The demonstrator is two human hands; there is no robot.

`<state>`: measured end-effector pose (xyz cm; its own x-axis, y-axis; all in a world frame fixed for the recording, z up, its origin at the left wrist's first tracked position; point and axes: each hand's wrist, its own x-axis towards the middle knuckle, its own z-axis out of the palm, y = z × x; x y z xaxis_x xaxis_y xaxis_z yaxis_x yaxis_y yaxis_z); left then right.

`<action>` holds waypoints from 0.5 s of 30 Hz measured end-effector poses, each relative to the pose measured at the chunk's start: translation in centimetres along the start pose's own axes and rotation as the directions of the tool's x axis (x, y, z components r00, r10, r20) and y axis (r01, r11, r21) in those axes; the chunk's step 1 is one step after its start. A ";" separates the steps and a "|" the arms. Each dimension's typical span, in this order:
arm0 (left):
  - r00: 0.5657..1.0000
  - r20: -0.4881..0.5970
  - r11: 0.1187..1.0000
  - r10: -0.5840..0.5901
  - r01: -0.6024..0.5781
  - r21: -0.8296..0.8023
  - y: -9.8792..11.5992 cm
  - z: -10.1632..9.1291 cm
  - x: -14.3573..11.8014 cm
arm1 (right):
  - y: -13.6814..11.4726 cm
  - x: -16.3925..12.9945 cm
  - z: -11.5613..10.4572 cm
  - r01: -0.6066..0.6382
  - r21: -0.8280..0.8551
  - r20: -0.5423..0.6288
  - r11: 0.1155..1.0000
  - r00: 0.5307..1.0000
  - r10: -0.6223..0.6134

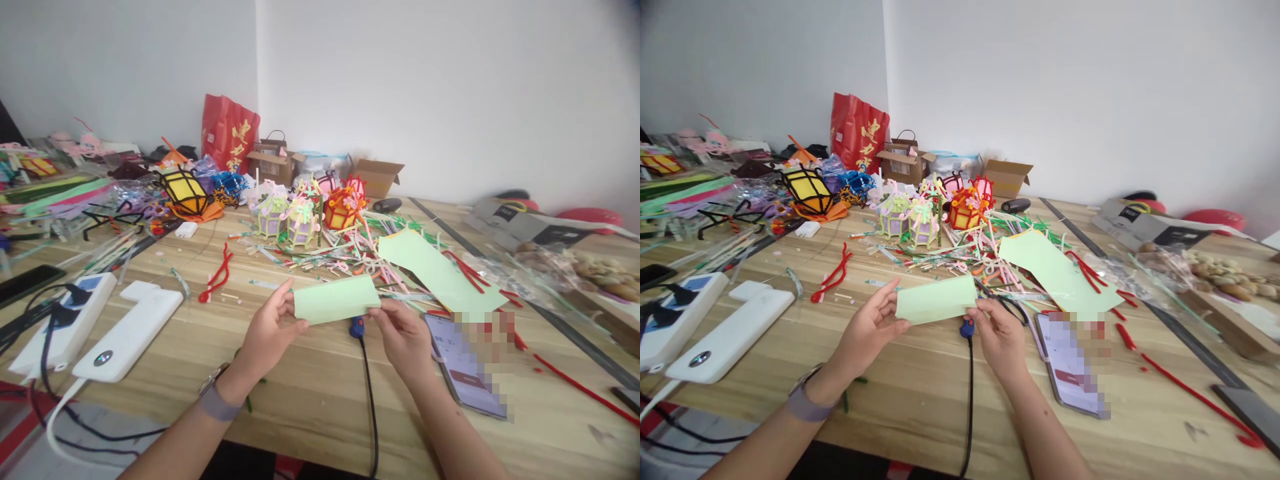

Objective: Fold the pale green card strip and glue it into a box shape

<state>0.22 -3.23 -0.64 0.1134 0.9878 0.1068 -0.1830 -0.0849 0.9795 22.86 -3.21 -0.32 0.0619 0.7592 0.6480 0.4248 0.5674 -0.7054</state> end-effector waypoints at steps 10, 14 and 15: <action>0.955 0.077 0.875 -0.287 0.294 -0.385 0.8 -1.1 0.5 | -0.2 0.0 -0.2 -0.183 0.245 0.117 0.952 0.981 0.158; 0.891 0.085 0.740 -0.446 0.420 -0.524 1.3 -1.5 1.1 | -0.5 0.2 0.0 -0.253 0.313 0.136 0.916 0.966 0.220; 0.874 0.071 0.711 -0.481 0.437 -0.550 1.4 -1.5 1.2 | -0.5 0.3 0.1 -0.264 0.324 0.135 0.908 0.963 0.232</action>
<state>-1.40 -2.00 0.59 0.2567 0.8944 -0.3662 -0.6180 0.4432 0.6494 22.58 -3.30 0.21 0.0362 0.9060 0.4217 0.0769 0.4182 -0.9051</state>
